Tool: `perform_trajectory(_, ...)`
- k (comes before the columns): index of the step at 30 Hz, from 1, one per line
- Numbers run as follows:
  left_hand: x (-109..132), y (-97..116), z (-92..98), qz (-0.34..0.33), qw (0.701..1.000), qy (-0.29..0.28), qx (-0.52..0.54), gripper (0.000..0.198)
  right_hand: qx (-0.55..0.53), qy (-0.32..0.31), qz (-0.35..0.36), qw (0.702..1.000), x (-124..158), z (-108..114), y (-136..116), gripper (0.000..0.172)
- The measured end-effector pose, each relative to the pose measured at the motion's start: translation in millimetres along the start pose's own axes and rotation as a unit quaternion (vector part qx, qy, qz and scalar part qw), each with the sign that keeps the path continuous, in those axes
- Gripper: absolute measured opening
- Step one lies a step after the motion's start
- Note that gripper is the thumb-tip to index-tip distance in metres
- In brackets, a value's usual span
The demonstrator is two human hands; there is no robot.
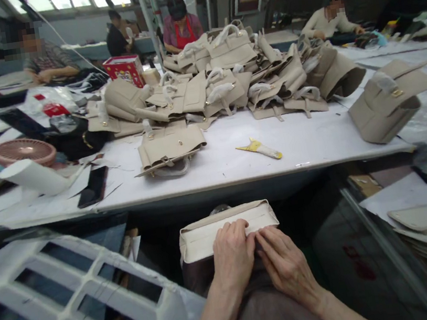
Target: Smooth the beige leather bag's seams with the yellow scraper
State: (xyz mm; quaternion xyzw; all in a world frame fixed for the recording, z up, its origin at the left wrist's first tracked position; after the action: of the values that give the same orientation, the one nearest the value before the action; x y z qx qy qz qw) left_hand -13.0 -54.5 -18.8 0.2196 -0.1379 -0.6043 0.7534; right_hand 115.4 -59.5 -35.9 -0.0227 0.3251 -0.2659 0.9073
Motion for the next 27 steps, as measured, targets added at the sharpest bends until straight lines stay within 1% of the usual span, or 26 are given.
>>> perform_trajectory(2,3.8,-7.1,7.0,0.005,1.000,0.011,-0.016,0.005,-0.010,0.002,0.009,1.000,-1.4,-3.7,-4.0,0.043)
perform_trajectory(5,11.1,-21.2,16.3,0.017,0.999,0.019,-0.039,0.014,-0.013,0.003,0.019,1.000,-3.3,-10.2,-10.5,0.043)
perform_trajectory(9,22.3,-39.6,25.2,0.046,0.998,0.030,-0.017,0.014,-0.017,-0.010,0.049,0.999,-7.2,-20.1,-23.8,0.040)
perform_trajectory(13,30.2,-50.4,32.4,0.060,0.997,0.044,-0.003,0.015,-0.027,-0.020,0.073,0.997,-13.6,-27.9,-39.0,0.038)
perform_trajectory(16,35.1,-59.3,39.4,0.071,0.995,0.072,0.016,0.013,-0.034,-0.022,0.087,0.995,-18.8,-32.6,-49.9,0.036)
perform_trajectory(19,42.5,-70.1,47.1,0.080,0.989,0.112,0.045,0.013,-0.045,-0.031,0.099,0.994,-23.1,-37.9,-59.6,0.037)
perform_trajectory(22,54.9,-84.3,52.9,0.085,0.980,0.165,0.077,0.012,-0.052,-0.042,0.108,0.992,-27.0,-43.6,-67.8,0.039)
perform_trajectory(24,66.4,-100.9,53.0,0.109,0.960,0.218,0.136,0.017,-0.056,-0.046,0.119,0.990,-29.4,-46.7,-73.2,0.039)
perform_trajectory(25,73.2,-113.3,50.3,0.139,0.939,0.250,0.190,0.021,-0.058,-0.049,0.124,0.989,-30.4,-48.3,-75.7,0.039)
perform_trajectory(26,80.7,-128.6,43.8,0.185,0.903,0.281,0.266,0.025,-0.058,-0.052,0.129,0.989,-31.4,-49.9,-77.9,0.040)
perform_trajectory(27,88.6,-145.5,31.6,0.245,0.845,0.308,0.363,0.027,-0.058,-0.056,0.133,0.988,-32.3,-51.4,-79.9,0.041)
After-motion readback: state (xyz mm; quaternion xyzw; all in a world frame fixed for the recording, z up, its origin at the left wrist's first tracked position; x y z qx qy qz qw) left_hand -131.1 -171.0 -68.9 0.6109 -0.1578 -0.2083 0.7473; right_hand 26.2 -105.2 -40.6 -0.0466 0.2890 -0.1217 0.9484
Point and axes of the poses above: each hand's wrist, its own x-axis away from the middle knuckle, its own z-axis out of the back of the hand, y = z × x, the point moved 7 cm from there along -x, towards the middle knuckle, and after that the axes turned 3 degrees about z, right-handed, at the moved point
